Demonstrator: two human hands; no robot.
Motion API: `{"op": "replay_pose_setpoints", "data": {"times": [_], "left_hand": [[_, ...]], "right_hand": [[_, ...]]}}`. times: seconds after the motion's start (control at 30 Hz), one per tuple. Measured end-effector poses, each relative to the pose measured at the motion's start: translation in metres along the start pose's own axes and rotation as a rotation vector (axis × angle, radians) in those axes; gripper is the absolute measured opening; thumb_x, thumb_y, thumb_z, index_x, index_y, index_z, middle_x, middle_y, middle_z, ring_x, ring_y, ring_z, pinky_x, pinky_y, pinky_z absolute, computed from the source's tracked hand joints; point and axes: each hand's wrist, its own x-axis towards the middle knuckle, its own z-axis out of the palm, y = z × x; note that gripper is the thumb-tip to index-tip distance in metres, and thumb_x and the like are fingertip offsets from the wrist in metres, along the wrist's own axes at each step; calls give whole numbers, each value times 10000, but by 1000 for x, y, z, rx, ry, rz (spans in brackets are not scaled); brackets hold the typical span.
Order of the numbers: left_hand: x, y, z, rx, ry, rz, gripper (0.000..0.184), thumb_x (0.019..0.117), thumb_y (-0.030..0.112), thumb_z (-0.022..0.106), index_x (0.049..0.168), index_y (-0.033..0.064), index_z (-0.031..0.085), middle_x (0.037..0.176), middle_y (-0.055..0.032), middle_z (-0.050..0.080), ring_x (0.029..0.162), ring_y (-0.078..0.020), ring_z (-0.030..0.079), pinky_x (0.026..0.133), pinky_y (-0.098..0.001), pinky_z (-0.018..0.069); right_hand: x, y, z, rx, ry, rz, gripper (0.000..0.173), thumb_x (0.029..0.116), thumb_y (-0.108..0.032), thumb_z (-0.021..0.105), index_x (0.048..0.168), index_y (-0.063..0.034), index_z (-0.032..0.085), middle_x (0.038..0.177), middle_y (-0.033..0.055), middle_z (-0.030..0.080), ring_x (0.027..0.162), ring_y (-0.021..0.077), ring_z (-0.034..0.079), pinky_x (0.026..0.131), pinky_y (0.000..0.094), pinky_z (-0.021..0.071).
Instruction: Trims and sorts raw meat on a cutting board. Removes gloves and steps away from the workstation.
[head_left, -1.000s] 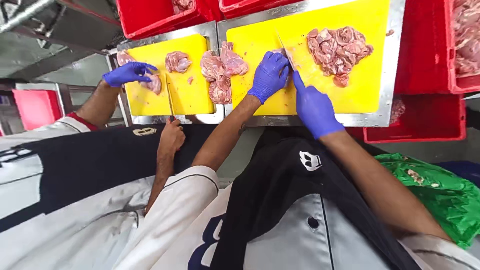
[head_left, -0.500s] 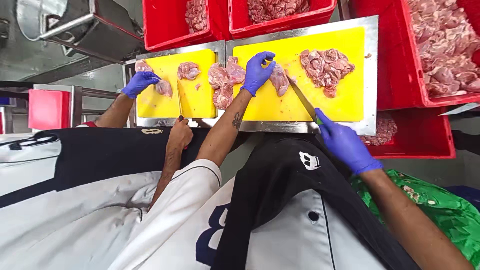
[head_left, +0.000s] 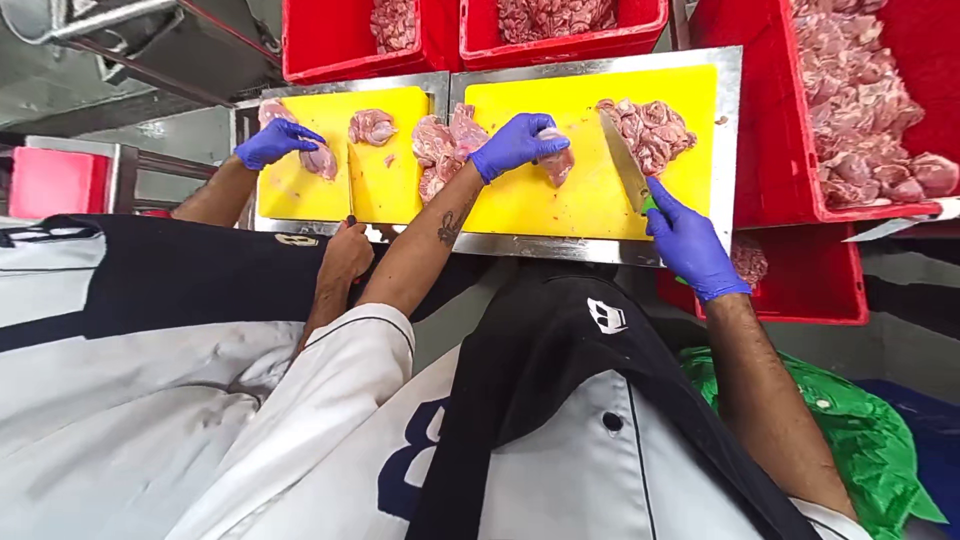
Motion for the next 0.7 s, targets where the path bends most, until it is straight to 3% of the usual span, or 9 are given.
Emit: {"op": "replay_pose_setpoints", "data": {"times": [0.1,0.17,0.27,0.37,0.43,0.53,0.6,0.7], "left_hand": [[-20,28,20,-433,141,-72,251,1010,215,656,1088,-24,659,927,-104,715,795,-175,710,731,-363,627],[-35,32,40,-569,247,-127,226,1021,182,644,1110,-25,640,929,-99,707,788,-172,706,738,-358,628],[-61,6,74,-328,341,-291,306,992,241,687,1123,-33,653,878,-119,727,730,-189,718,710,-388,633],[-90,-19,92,-108,393,-398,305,961,292,715,1094,20,687,853,-111,723,711,-207,702,694,-431,609],[-108,-19,82,-222,454,-306,216,950,208,714,1031,10,685,780,-89,706,636,-162,667,611,-364,583],[-137,-11,48,-348,442,-151,143,941,125,701,998,-3,675,779,-59,707,630,-123,669,590,-315,593],[-150,-4,25,-326,392,-132,143,936,139,704,996,14,670,789,-44,708,637,-118,672,591,-306,595],[-152,4,7,-312,375,-106,139,938,136,712,991,16,666,779,-48,711,643,-122,681,601,-301,599]], "right_hand": [[-14,-17,-8,29,61,-7,501,1100,-313,406,1600,-323,373,885,93,679,589,206,599,547,446,533],[-24,-29,-11,76,102,-54,523,1094,-309,406,1613,-321,344,908,69,671,574,169,579,530,405,528],[-33,-41,-1,167,91,-110,539,1085,-290,420,1617,-297,336,906,26,665,554,124,558,502,350,523],[-33,-37,17,186,-30,-135,506,1091,-285,415,1596,-270,390,878,7,676,535,104,555,481,307,508],[-28,-36,25,105,-106,-168,495,1092,-292,404,1587,-269,409,878,16,671,550,109,558,507,322,515],[-14,-45,30,-48,-213,-207,491,1091,-309,405,1581,-313,415,907,59,698,649,169,621,618,421,546],[0,-44,33,-70,-275,-186,488,1094,-334,403,1581,-360,401,914,53,699,652,180,628,619,438,552],[16,-23,31,-20,-249,-101,491,1101,-353,394,1592,-354,380,937,70,698,641,197,617,605,444,543]]}}
